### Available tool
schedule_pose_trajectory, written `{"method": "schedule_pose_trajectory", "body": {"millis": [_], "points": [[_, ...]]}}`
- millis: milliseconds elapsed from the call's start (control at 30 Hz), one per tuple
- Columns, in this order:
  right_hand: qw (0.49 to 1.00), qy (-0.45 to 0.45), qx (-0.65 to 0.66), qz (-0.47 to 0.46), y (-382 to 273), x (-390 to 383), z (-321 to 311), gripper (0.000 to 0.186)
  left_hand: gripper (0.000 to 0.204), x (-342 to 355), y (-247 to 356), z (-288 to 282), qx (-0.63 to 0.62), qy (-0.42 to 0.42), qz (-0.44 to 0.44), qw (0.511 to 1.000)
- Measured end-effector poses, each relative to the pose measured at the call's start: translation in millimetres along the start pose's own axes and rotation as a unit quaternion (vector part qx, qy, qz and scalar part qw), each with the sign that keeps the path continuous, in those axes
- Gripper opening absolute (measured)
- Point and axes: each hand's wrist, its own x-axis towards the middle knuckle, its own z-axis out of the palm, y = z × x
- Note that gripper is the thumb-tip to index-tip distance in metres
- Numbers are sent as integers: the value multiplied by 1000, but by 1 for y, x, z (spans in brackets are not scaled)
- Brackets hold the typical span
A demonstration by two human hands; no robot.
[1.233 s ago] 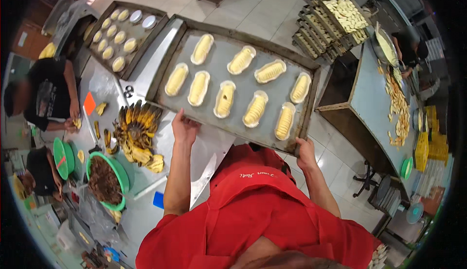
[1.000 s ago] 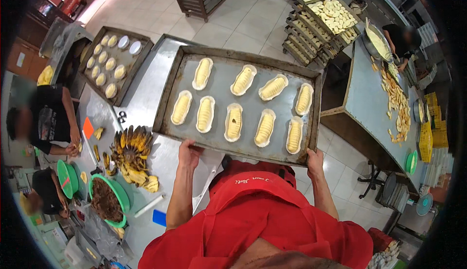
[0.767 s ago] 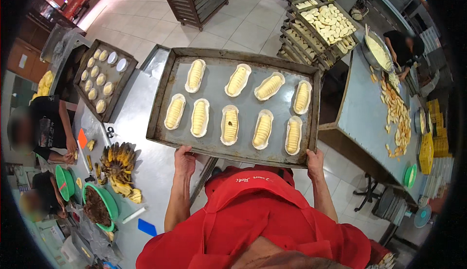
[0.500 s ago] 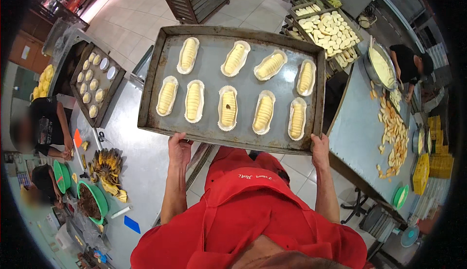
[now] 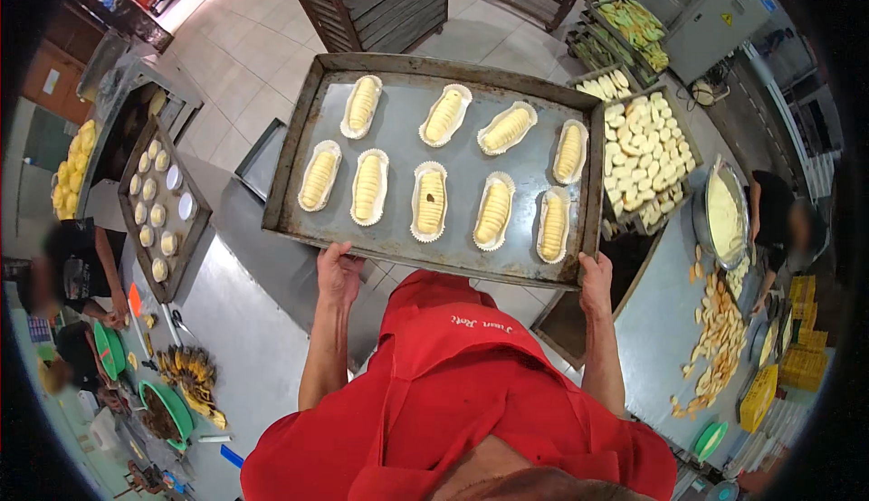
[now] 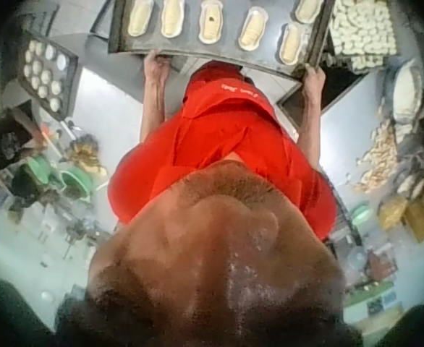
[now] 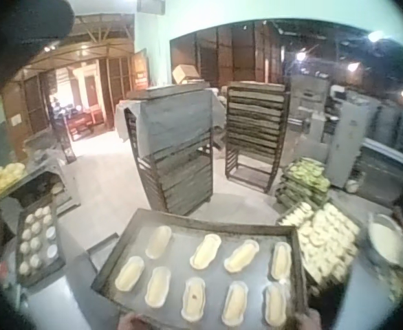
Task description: Preparing banana and chocolate filled pastries by rolling dough, adding filling, and shaping.
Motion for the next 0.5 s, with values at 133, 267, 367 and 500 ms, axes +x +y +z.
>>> {"method": "schedule_pose_trajectory", "body": {"millis": [133,267,367,500], "points": [[999,8,-36,13,-31,93,11,30,43,70,9,65,21,-15,-24,999],[999,13,-50,6,-82,193,34,36,42,153,10,119,15,-51,-54,997],[997,-5,-72,-17,-100,278,36,33,35,207,7,172,17,-32,-69,997],[997,-70,-43,-7,-136,406,55,28,31,296,-16,210,-9,-32,-103,994]]}}
